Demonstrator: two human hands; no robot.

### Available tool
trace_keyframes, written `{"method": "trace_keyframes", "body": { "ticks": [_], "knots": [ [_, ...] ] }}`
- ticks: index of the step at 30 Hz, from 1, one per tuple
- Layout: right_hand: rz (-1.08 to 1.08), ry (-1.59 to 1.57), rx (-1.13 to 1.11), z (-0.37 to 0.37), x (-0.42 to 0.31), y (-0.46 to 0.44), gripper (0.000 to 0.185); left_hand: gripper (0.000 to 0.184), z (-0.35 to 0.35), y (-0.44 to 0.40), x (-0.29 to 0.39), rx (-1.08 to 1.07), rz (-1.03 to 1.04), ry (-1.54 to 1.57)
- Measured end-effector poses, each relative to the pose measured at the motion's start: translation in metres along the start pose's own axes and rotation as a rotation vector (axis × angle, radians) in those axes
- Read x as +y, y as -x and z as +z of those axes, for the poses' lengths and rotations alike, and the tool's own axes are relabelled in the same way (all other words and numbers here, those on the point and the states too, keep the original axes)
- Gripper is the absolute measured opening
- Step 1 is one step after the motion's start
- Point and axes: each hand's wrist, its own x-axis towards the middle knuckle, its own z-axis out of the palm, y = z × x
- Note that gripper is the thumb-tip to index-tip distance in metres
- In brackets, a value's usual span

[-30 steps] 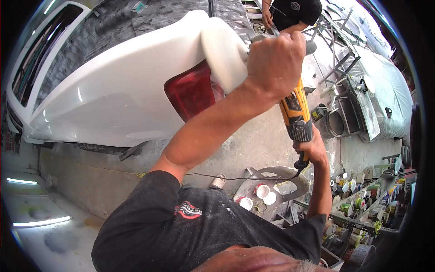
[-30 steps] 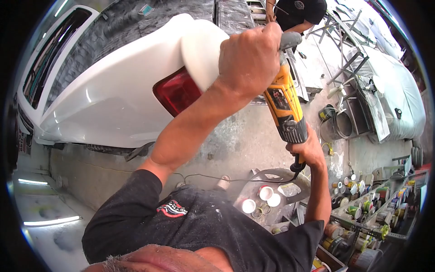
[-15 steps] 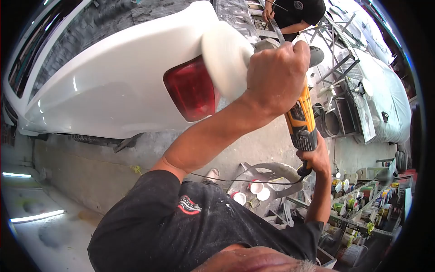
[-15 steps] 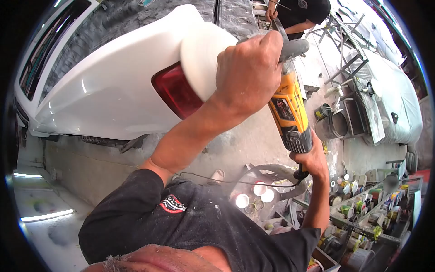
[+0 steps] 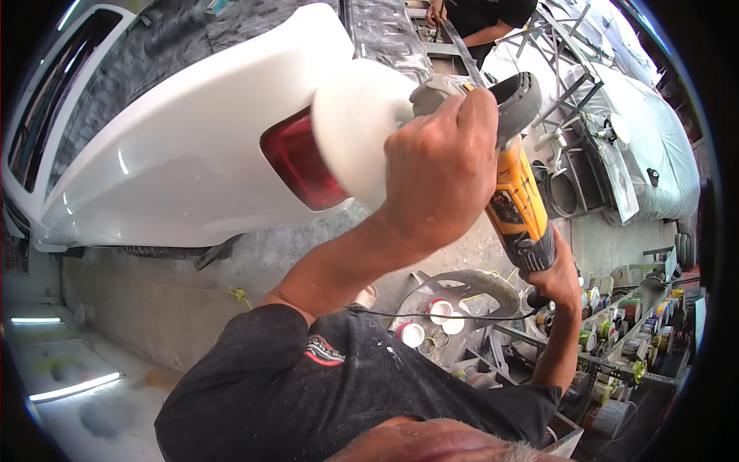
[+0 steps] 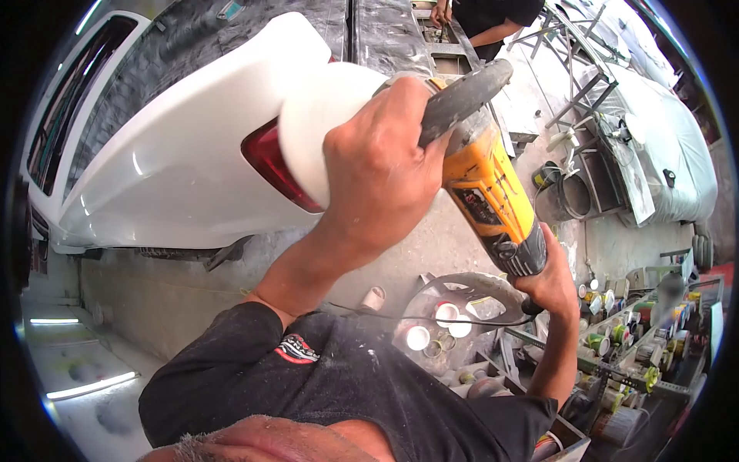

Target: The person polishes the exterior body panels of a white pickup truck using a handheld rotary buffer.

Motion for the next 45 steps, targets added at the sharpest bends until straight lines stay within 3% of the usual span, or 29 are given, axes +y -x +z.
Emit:
{"method": "trace_keyframes", "body": {
  "ticks": [6, 7, 11, 15, 18, 19, 22, 27, 30, 35, 41, 45],
  "knots": [
    [-0.002, -0.047, 0.02, 0.01, -0.009, -0.025, 0.065, 0.024, 0.036, -0.021, -0.033, -0.013, 0.005, 0.005],
    [0.023, -0.029, 0.016, 0.012, -0.007, -0.027, 0.065, 0.012, 0.037, -0.023, -0.037, 0.038, 0.108, -0.014],
    [0.031, -0.086, -0.028, 0.024, -0.004, -0.016, 0.067, 0.014, 0.023, -0.004, -0.027, 0.024, 0.136, -0.079],
    [-0.015, -0.045, 0.04, 0.033, 0.004, 0.019, 0.073, 0.037, -0.012, 0.024, -0.015, -0.104, 0.137, 0.001],
    [-0.072, 0.034, 0.159, 0.05, 0.021, 0.048, 0.075, 0.036, -0.037, 0.041, -0.01, -0.089, 0.191, 0.047],
    [-0.044, -0.004, 0.127, 0.054, 0.011, 0.055, 0.075, 0.017, -0.041, 0.042, -0.01, 0.003, 0.271, 0.016],
    [-0.072, 0.004, 0.094, 0.068, -0.011, 0.07, 0.076, 0.037, -0.09, 0.051, -0.002, -0.19, 0.264, 0.038],
    [-0.113, 0.054, 0.065, 0.076, -0.025, 0.081, 0.079, 0.03, -0.131, 0.075, 0.007, -0.173, 0.223, -0.042],
    [-0.092, 0.08, 0.037, 0.073, -0.034, 0.084, 0.082, 0.028, -0.13, 0.088, 0.009, -0.036, 0.171, -0.056],
    [-0.107, 0.071, 0.082, 0.063, -0.035, 0.082, 0.078, 0.029, -0.137, 0.064, 0.009, -0.233, 0.156, -0.032],
    [-0.079, 0.083, 0.202, 0.07, -0.021, 0.066, 0.081, 0.031, -0.082, 0.036, -0.007, -0.074, 0.278, 0.047],
    [-0.112, -0.044, 0.151, 0.083, 0.006, 0.043, 0.085, 0.034, -0.08, 0.028, -0.007, -0.065, 0.294, 0.002]
  ]
}}
